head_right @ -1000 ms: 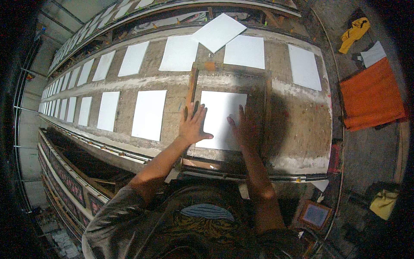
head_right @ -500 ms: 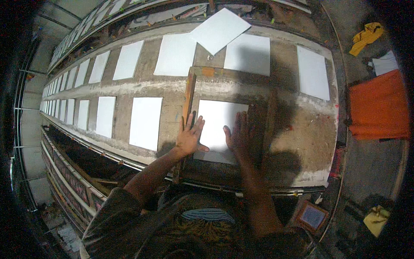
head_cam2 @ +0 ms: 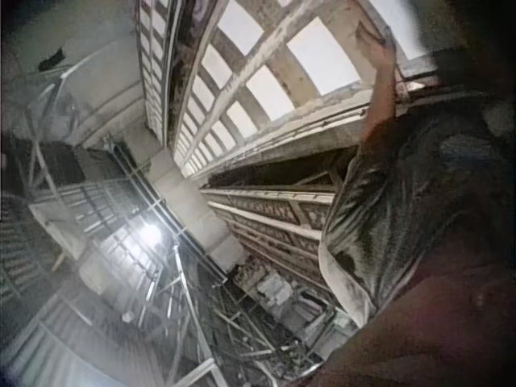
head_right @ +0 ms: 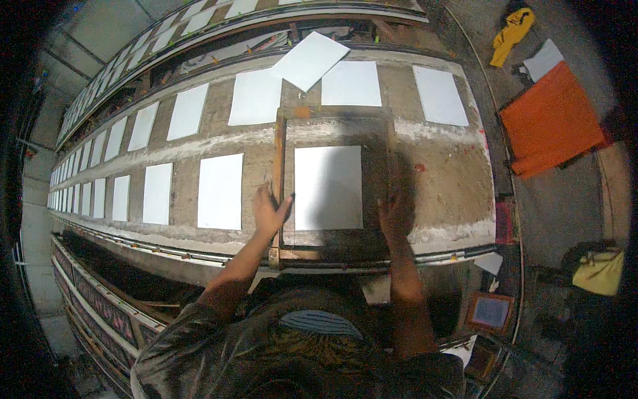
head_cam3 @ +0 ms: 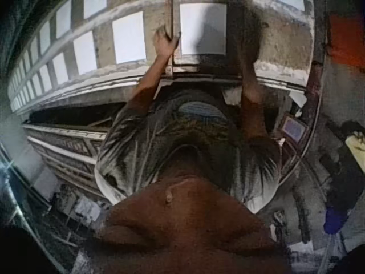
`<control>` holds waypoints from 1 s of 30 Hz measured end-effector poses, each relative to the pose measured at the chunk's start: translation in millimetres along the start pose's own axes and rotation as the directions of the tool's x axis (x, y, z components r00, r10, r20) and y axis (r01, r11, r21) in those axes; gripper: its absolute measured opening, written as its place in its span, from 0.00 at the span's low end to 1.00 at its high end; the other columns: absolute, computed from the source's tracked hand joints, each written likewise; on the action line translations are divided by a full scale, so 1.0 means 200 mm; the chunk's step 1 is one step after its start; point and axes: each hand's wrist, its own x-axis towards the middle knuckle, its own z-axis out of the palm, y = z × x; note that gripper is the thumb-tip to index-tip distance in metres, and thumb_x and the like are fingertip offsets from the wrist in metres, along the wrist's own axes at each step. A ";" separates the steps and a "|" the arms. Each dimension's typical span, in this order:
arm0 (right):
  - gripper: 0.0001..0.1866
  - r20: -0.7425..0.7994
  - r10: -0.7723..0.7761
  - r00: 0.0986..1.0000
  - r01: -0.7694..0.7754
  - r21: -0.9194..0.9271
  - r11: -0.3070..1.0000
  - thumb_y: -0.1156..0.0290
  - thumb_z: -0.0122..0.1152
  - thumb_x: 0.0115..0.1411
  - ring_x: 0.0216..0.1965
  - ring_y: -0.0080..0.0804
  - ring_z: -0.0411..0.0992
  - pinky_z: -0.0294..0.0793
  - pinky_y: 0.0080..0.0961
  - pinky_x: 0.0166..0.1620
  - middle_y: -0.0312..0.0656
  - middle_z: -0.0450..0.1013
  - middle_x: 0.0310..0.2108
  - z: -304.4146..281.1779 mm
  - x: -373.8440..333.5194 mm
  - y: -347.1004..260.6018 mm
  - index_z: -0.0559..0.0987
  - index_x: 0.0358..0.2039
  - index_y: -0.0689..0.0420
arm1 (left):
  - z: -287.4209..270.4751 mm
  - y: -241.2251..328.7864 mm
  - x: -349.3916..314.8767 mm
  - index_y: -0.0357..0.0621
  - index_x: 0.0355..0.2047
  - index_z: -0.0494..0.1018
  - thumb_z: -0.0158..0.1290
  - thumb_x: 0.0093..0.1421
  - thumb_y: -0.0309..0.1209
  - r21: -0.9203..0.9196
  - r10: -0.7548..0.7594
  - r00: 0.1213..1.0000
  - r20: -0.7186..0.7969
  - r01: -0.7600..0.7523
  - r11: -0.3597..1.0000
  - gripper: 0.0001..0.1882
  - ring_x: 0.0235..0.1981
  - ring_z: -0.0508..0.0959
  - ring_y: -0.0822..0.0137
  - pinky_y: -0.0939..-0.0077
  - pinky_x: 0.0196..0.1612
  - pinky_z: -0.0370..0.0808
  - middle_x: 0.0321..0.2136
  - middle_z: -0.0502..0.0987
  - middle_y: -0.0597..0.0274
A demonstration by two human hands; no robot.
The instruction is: The person repeatedly picks up white rectangular sheets of paper and places them into wooden frames on a workbench. They smooth the paper with their hands to ensure it is flat within the frame before moving to the next sheet. The process is repeated continuously throughout the clip.
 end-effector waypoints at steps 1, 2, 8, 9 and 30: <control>0.42 0.026 0.044 0.999 -0.046 0.044 0.998 0.51 0.66 0.62 0.64 0.58 0.65 0.67 0.49 0.64 0.59 0.65 0.64 0.01 -0.06 0.08 0.61 0.68 0.62 | -0.02 -0.01 -0.05 0.33 0.65 0.61 0.60 0.60 0.57 -0.058 -0.093 0.994 0.055 0.097 0.994 0.46 0.60 0.69 0.36 0.45 0.62 0.67 0.59 0.67 0.32; 0.42 0.054 0.086 0.995 -0.090 0.087 0.992 0.51 0.66 0.61 0.63 0.58 0.67 0.68 0.49 0.63 0.59 0.67 0.62 0.06 -0.13 0.16 0.62 0.67 0.62 | -0.03 -0.01 -0.09 0.34 0.65 0.61 0.59 0.61 0.57 -0.109 -0.184 0.976 0.115 0.196 0.975 0.45 0.59 0.70 0.36 0.46 0.61 0.69 0.58 0.67 0.32; 0.32 0.013 0.104 0.994 -0.105 0.111 0.988 0.56 0.67 0.62 0.53 0.57 0.74 0.74 0.50 0.55 0.57 0.74 0.52 0.08 -0.23 0.21 0.70 0.59 0.63 | -0.04 -0.05 -0.17 0.39 0.62 0.65 0.55 0.65 0.52 -0.082 -0.236 0.938 0.252 0.264 0.961 0.35 0.52 0.76 0.36 0.48 0.54 0.75 0.56 0.72 0.37; 0.31 -0.015 0.104 0.995 -0.101 0.125 0.987 0.58 0.66 0.62 0.52 0.57 0.75 0.74 0.50 0.54 0.57 0.74 0.50 0.12 -0.22 0.23 0.71 0.58 0.63 | 0.02 -0.10 -0.16 0.40 0.62 0.66 0.55 0.65 0.51 -0.085 -0.219 0.948 0.232 0.244 0.966 0.34 0.51 0.77 0.36 0.48 0.53 0.75 0.56 0.72 0.38; 0.25 -0.249 0.091 0.964 -0.058 0.137 0.989 0.58 0.61 0.65 0.49 0.58 0.76 0.75 0.51 0.52 0.57 0.75 0.49 -0.40 0.06 0.22 0.73 0.55 0.62 | -0.20 0.48 0.15 0.34 0.54 0.76 0.64 0.60 0.43 -0.360 -0.141 0.990 -0.025 0.123 0.925 0.29 0.42 0.81 0.47 0.60 0.46 0.76 0.41 0.80 0.40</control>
